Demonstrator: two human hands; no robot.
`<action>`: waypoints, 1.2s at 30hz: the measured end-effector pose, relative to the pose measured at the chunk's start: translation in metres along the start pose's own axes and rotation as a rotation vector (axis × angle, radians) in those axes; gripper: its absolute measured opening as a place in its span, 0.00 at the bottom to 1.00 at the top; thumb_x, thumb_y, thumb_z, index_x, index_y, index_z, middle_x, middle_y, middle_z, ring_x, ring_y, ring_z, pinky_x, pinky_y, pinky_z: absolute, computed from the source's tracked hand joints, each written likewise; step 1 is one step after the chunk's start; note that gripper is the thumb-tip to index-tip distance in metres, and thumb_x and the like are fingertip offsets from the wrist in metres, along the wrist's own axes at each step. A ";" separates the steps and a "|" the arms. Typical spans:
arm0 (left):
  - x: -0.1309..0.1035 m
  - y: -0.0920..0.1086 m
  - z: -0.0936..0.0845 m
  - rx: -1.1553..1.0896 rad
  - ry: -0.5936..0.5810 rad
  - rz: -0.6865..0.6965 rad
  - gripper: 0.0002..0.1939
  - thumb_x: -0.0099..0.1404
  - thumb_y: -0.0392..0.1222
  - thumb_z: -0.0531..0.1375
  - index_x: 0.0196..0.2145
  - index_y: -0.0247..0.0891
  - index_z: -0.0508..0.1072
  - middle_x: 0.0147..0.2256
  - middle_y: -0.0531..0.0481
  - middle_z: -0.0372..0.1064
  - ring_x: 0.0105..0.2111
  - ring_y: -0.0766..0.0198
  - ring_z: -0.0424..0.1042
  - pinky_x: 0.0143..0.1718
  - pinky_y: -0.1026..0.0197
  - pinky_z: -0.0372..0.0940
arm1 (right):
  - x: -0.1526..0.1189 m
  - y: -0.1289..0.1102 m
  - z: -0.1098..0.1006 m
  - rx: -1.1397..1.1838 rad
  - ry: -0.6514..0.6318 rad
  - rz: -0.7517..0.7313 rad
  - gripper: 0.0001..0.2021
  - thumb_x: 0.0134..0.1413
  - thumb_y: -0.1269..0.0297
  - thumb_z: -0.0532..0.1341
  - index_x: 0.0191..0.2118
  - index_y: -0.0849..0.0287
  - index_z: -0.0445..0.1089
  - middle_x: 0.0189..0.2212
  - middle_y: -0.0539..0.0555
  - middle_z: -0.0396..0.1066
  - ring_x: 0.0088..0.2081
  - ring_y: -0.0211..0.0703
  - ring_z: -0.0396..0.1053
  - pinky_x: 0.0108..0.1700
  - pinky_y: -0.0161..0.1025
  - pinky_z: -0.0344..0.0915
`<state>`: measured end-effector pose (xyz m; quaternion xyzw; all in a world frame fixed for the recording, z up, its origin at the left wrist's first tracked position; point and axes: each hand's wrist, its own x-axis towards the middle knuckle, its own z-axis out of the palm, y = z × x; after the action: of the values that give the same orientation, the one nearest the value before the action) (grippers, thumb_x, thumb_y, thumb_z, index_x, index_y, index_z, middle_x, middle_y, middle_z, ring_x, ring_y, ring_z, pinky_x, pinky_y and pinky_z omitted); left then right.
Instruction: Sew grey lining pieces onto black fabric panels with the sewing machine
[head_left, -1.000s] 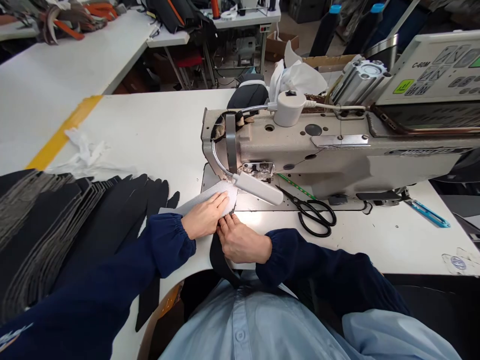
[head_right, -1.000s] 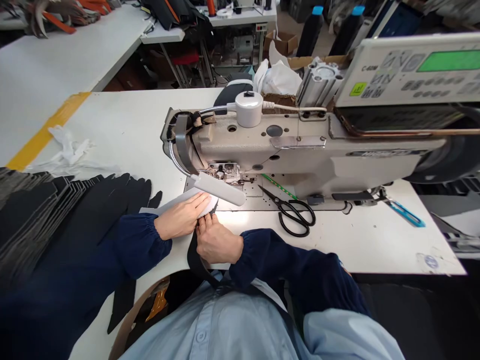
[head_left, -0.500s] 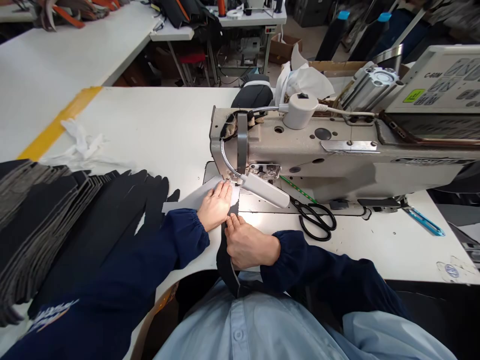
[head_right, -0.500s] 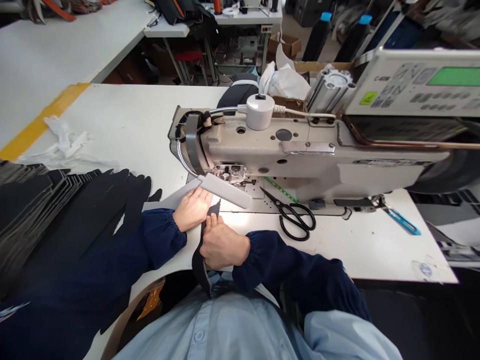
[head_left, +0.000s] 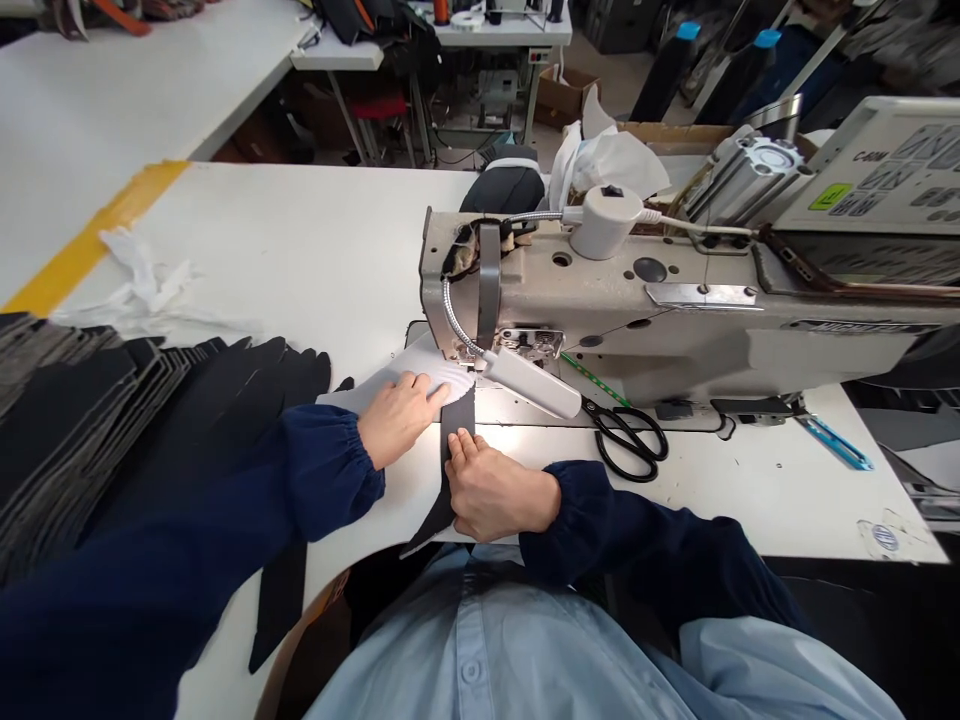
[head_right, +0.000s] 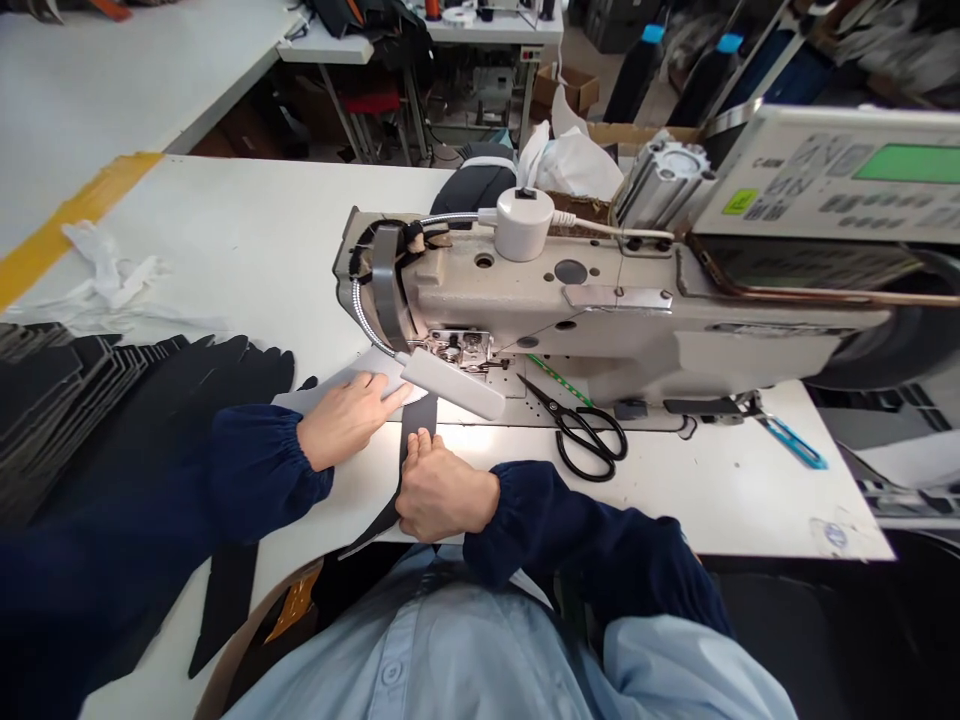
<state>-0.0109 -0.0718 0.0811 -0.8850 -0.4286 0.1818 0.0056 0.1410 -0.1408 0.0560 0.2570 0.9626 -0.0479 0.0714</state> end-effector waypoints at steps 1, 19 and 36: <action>-0.003 0.000 -0.001 0.010 -0.013 0.004 0.26 0.58 0.19 0.48 0.52 0.32 0.69 0.39 0.36 0.67 0.42 0.48 0.68 0.36 0.53 0.67 | 0.000 0.000 0.000 -0.001 -0.004 -0.001 0.30 0.58 0.58 0.55 0.52 0.88 0.66 0.53 0.87 0.61 0.54 0.72 0.66 0.51 0.59 0.67; -0.020 0.019 0.008 -0.204 -0.076 0.060 0.17 0.57 0.26 0.50 0.44 0.33 0.67 0.34 0.44 0.67 0.37 0.56 0.69 0.38 0.57 0.66 | -0.009 -0.029 0.022 -0.190 0.198 -0.023 0.16 0.51 0.82 0.55 0.45 0.84 0.72 0.42 0.81 0.72 0.42 0.61 0.76 0.35 0.49 0.75; -0.018 0.029 0.069 -0.513 0.518 0.136 0.19 0.61 0.22 0.44 0.39 0.33 0.71 0.38 0.45 0.70 0.39 0.62 0.66 0.45 0.60 0.65 | -0.003 -0.032 0.039 -0.165 0.321 -0.024 0.16 0.56 0.82 0.51 0.46 0.85 0.69 0.44 0.82 0.71 0.45 0.60 0.75 0.45 0.56 0.71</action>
<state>-0.0217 -0.1142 0.0171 -0.9007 -0.3849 -0.1615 -0.1204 0.1315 -0.1749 0.0201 0.2431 0.9653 0.0718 -0.0628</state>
